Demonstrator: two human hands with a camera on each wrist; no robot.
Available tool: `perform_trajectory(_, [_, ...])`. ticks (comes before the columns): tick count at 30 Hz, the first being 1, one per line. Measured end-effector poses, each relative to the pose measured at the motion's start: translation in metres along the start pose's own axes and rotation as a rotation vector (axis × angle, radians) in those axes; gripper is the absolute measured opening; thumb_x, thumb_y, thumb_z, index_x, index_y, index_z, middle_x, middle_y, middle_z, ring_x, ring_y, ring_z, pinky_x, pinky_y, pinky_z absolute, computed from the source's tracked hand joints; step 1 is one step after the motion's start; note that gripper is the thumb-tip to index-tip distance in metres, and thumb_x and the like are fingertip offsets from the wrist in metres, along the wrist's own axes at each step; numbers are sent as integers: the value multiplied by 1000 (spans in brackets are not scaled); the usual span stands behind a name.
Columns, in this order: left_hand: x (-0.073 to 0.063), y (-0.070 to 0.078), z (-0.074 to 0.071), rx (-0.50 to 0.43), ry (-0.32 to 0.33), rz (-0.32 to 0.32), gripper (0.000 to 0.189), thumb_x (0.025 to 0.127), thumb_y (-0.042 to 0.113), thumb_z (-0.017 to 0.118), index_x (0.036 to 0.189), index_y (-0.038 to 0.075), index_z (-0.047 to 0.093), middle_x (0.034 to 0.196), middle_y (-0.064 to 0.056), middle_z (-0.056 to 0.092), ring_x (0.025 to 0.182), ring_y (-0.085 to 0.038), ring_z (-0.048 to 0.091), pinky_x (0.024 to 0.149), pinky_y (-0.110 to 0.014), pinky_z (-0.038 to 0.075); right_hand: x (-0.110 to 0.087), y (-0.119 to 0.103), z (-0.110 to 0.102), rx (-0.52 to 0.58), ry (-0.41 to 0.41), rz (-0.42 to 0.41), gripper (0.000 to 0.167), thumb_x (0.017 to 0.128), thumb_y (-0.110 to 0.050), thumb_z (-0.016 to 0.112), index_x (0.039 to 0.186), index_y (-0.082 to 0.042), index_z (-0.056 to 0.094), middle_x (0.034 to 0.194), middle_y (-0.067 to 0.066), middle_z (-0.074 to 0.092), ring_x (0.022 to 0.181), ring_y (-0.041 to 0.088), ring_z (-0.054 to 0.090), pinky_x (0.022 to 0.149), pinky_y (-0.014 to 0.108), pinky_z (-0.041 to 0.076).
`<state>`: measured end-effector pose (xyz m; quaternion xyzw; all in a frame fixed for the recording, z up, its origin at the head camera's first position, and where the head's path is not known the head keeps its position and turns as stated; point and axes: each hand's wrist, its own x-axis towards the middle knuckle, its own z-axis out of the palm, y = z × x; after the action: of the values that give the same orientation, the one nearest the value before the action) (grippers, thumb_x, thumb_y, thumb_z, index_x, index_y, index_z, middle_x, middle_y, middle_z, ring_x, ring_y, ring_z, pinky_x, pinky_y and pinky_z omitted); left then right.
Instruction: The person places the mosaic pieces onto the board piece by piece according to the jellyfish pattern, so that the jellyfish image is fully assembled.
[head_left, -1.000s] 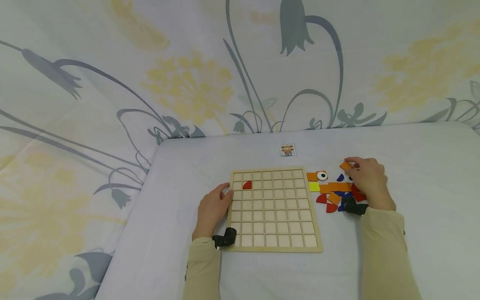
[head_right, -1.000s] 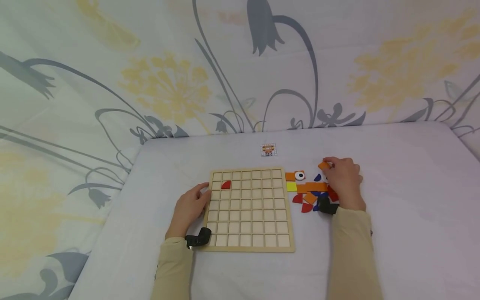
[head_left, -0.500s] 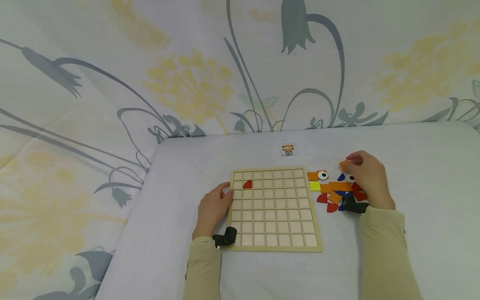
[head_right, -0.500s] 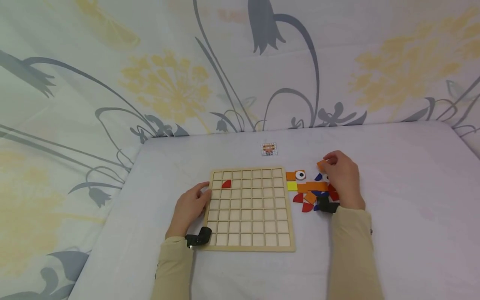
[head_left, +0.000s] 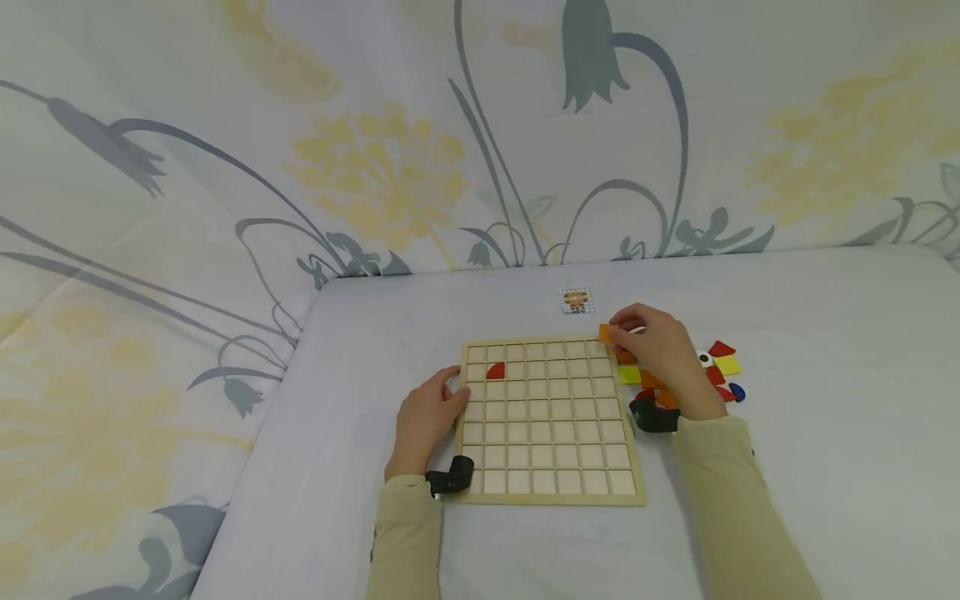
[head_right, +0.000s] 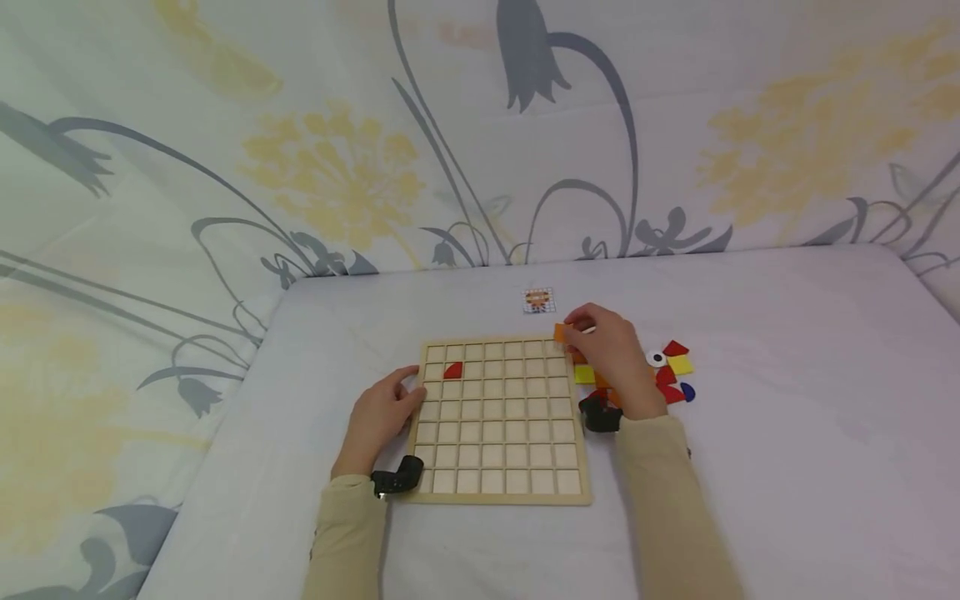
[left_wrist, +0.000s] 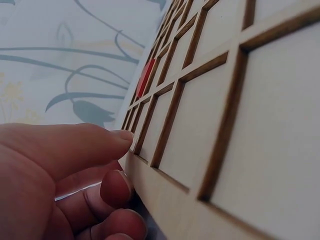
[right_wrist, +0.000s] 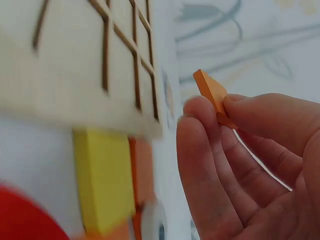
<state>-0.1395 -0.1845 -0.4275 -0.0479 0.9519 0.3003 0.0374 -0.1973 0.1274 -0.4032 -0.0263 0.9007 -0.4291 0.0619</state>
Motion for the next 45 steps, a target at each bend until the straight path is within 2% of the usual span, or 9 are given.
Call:
perform_trajectory(5, [-2, 0, 0, -24, -4, 9, 42, 85, 33, 56, 125, 18, 53, 65, 6, 50, 53, -11, 44, 50, -27, 35, 2, -11, 19, 4, -77, -84, 25, 88, -21, 55, 109, -8, 57, 102, 12, 60, 86, 23, 61, 76, 38, 47])
perform_trajectory(14, [0, -1, 1, -31, 2, 2, 43, 85, 34, 55, 124, 18, 54, 65, 5, 50, 52, -11, 43, 49, -26, 34, 3, -26, 44, -13, -121, -159, 23, 86, -19, 57, 108, -12, 59, 95, 6, 59, 83, 19, 60, 71, 37, 46])
perform_trajectory(21, [2, 1, 1, -21, -6, 8, 43, 85, 33, 56, 125, 17, 53, 65, 6, 50, 53, -11, 44, 50, -26, 35, 1, -37, 63, -49, -151, -204, 21, 85, -18, 59, 104, -12, 62, 94, 5, 61, 84, 21, 57, 74, 37, 45])
perform_trajectory(30, [1, -2, 0, -1, 5, 12, 42, 84, 32, 57, 124, 17, 54, 65, 7, 50, 53, -10, 44, 49, -26, 36, 5, -49, 85, -62, -139, -216, 19, 83, -19, 61, 100, -12, 64, 89, 2, 62, 81, 18, 54, 75, 35, 43])
perform_trajectory(37, [0, -2, -1, -17, 12, 30, 42, 84, 31, 57, 123, 16, 54, 65, 7, 51, 52, -10, 45, 49, -26, 36, 3, -55, 92, -71, -112, -234, 15, 83, -15, 61, 97, -10, 65, 89, 2, 62, 79, 18, 54, 73, 35, 44])
perform_trajectory(45, [1, -5, 2, -3, 7, 16, 43, 85, 32, 56, 125, 17, 53, 65, 7, 51, 52, -10, 44, 48, -26, 35, 4, -57, 98, -157, -102, -243, 11, 82, -13, 61, 92, -9, 66, 81, 1, 58, 71, 17, 50, 66, 32, 42])
